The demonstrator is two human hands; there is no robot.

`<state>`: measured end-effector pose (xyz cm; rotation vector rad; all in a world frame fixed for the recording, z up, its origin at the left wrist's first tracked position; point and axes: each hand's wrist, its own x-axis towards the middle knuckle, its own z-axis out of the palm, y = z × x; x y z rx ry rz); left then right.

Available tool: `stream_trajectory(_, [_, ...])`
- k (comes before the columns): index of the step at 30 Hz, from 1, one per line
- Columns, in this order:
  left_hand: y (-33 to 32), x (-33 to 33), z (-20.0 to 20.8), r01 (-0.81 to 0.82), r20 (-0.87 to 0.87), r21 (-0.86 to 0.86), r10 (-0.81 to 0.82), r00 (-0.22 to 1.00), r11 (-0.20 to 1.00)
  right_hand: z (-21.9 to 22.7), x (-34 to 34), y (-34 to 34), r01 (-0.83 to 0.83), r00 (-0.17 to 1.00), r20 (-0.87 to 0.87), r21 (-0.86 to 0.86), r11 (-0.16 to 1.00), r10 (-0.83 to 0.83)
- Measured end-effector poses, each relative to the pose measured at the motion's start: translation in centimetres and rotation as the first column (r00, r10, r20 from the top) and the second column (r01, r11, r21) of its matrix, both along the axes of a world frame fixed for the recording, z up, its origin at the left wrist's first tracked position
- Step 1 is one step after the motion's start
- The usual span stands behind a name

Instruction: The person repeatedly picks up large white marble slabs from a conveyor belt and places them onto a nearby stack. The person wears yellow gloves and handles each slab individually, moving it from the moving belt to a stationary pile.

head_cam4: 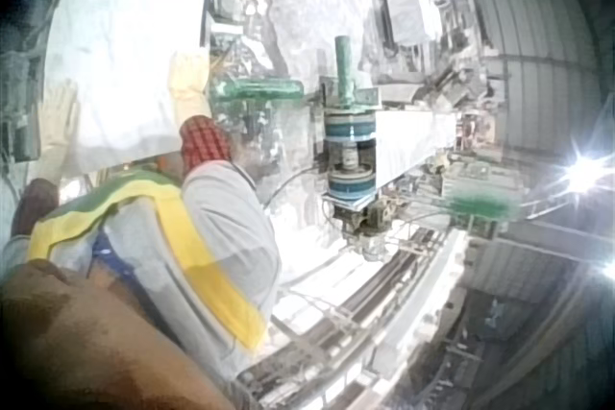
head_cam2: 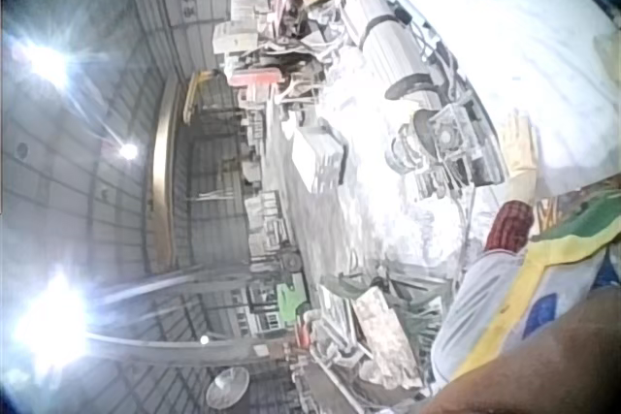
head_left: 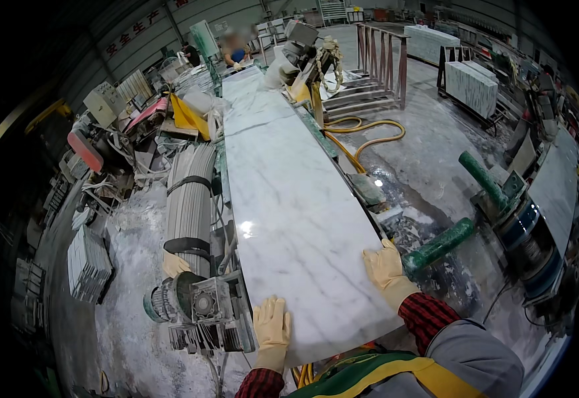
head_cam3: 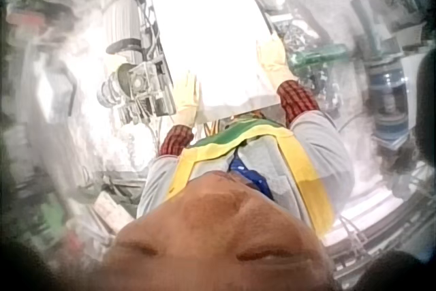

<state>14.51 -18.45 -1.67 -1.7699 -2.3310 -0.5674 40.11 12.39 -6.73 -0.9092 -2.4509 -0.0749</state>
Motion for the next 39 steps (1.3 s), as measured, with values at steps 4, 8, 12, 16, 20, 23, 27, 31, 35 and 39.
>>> stream_trajectory(4, [-0.3, 0.2, 0.0, -0.009, -0.004, -0.011, 0.009, 1.000, 1.000, 0.4, 0.0, -0.5, 0.015, 1.000, 0.006, -0.013, 1.000, -0.015])
stream_trajectory(8, [-0.6, 0.6, -0.2, -0.032, 0.006, -0.027, 0.032, 0.999, 0.999, 0.5, 0.4, -0.6, -0.012, 1.000, -0.016, 0.005, 1.000, 0.012])
stream_trajectory(12, [-0.8, 0.9, -0.3, -0.032, -0.004, -0.019, 0.032, 0.999, 0.999, 0.2, 0.7, -0.9, 0.014, 1.000, 0.000, -0.002, 1.000, -0.014])
stream_trajectory(16, [-1.1, 1.0, -0.6, -0.044, -0.019, -0.021, 0.044, 0.999, 0.999, 0.5, 0.8, -1.3, 0.012, 1.000, -0.011, -0.042, 0.999, -0.013])
stream_trajectory(20, [-1.0, 1.3, -0.4, -0.041, -0.023, -0.037, 0.040, 0.999, 0.998, 0.6, 1.1, -1.4, 0.008, 1.000, 0.010, -0.046, 0.999, -0.007])
stream_trajectory(23, [-1.2, 1.4, -0.7, -0.047, -0.049, -0.023, 0.045, 0.998, 0.999, 0.6, 1.1, -1.7, 0.019, 1.000, -0.017, -0.078, 0.997, -0.020])
stream_trajectory(27, [-1.7, 1.5, -0.8, -0.051, -0.067, -0.020, 0.050, 0.997, 0.999, 2.7, 1.5, -3.7, 0.041, 0.996, -0.074, -0.202, 0.978, -0.057])
stream_trajectory(31, [-1.5, 2.2, -0.1, -0.057, 0.004, -0.065, 0.058, 0.998, 0.996, 2.0, 5.4, -6.2, -0.068, 0.988, -0.153, -0.365, 0.929, 0.012])
stream_trajectory(35, [-2.1, 2.1, -1.0, -0.068, 0.025, -0.072, 0.070, 0.997, 0.995, 2.7, 10.2, -9.3, -0.204, 0.967, -0.204, -0.253, 0.946, 0.154])
stream_trajectory(39, [-2.3, 2.1, -1.1, -0.063, -0.064, -0.005, 0.062, 0.996, 0.998, 4.9, 14.3, -12.3, -0.182, 0.977, -0.173, -0.345, 0.921, 0.128])
